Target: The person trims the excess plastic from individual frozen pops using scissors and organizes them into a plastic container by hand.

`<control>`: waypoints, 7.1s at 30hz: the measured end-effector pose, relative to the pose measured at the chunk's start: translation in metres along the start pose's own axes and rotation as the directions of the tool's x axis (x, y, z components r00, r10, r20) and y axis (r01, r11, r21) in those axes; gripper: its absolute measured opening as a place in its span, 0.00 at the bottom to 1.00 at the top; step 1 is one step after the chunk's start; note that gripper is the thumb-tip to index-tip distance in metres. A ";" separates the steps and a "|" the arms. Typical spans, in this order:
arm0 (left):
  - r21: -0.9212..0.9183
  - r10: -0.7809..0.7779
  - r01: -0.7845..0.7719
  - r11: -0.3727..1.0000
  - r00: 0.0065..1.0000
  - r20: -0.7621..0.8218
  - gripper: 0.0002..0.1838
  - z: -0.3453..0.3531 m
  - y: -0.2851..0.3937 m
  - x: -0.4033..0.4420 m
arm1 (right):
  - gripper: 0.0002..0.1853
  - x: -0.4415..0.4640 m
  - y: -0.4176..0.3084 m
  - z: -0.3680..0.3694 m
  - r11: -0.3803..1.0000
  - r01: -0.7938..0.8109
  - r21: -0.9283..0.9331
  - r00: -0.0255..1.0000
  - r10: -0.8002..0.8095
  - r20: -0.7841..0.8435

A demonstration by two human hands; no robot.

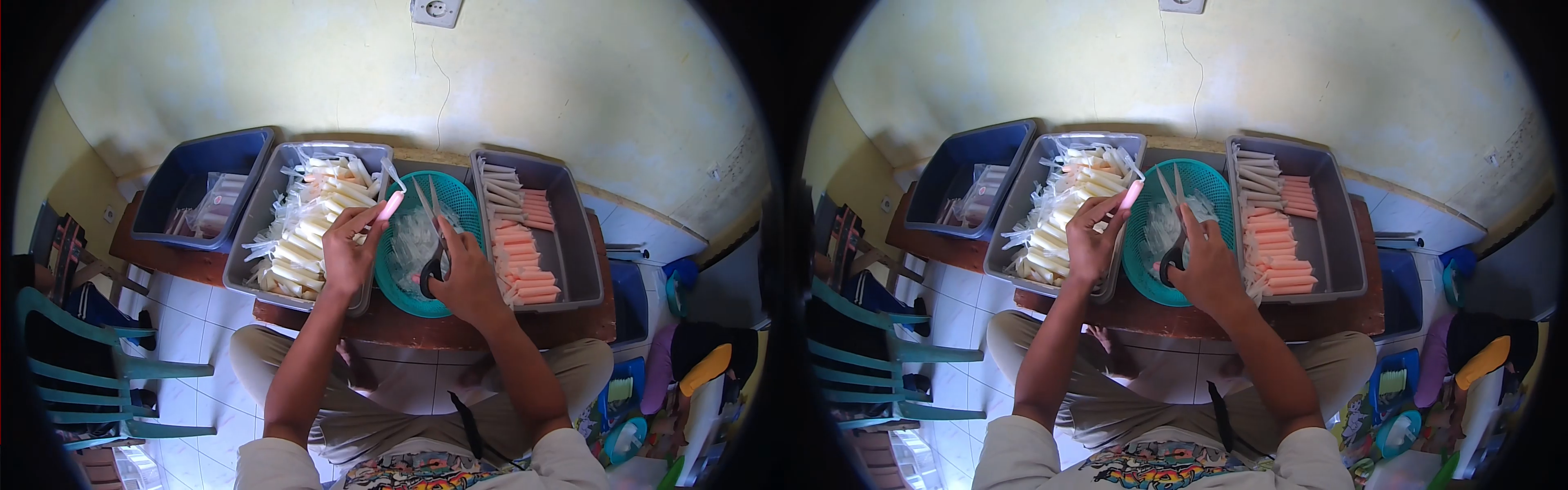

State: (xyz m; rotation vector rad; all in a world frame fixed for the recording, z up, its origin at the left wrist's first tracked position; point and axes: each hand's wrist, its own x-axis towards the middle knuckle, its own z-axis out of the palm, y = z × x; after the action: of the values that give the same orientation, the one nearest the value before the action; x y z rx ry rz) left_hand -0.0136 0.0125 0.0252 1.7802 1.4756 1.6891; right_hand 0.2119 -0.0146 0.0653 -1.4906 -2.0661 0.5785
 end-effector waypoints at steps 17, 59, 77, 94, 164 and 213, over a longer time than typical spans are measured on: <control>0.163 0.064 -0.082 0.983 0.992 0.111 0.19 0.002 0.004 -0.012 | 0.53 -0.021 0.003 -0.023 0.992 0.110 -0.060 0.993 -0.108 0.045; 0.256 0.168 -0.218 0.942 0.964 0.203 0.19 0.005 -0.003 -0.021 | 0.56 -0.022 0.017 -0.011 0.995 0.053 0.080 0.997 -0.057 0.045; 0.258 0.182 -0.218 0.941 0.971 0.156 0.18 0.001 -0.001 -0.020 | 0.56 0.019 0.019 0.020 0.984 -0.158 -0.081 0.976 0.168 0.138; 0.226 0.178 -0.210 0.951 0.972 0.156 0.18 -0.001 -0.004 -0.022 | 0.44 0.051 0.054 0.095 0.903 -0.208 -0.377 0.945 0.285 0.158; -0.251 0.009 0.126 0.960 0.881 0.474 0.15 0.213 0.094 0.029 | 0.13 0.022 0.188 -0.148 0.966 0.257 0.015 0.935 -0.245 -0.254; 0.240 0.086 -0.468 0.851 0.574 0.814 0.26 0.331 0.035 0.006 | 0.08 0.078 0.332 -0.091 0.828 0.008 -0.560 0.999 -0.036 -0.039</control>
State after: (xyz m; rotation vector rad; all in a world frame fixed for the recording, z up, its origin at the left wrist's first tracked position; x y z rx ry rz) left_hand 0.2861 0.1428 -0.0372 2.6290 1.1999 0.4273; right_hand 0.4920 0.1639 -0.0554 -1.7618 -2.3293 -0.1035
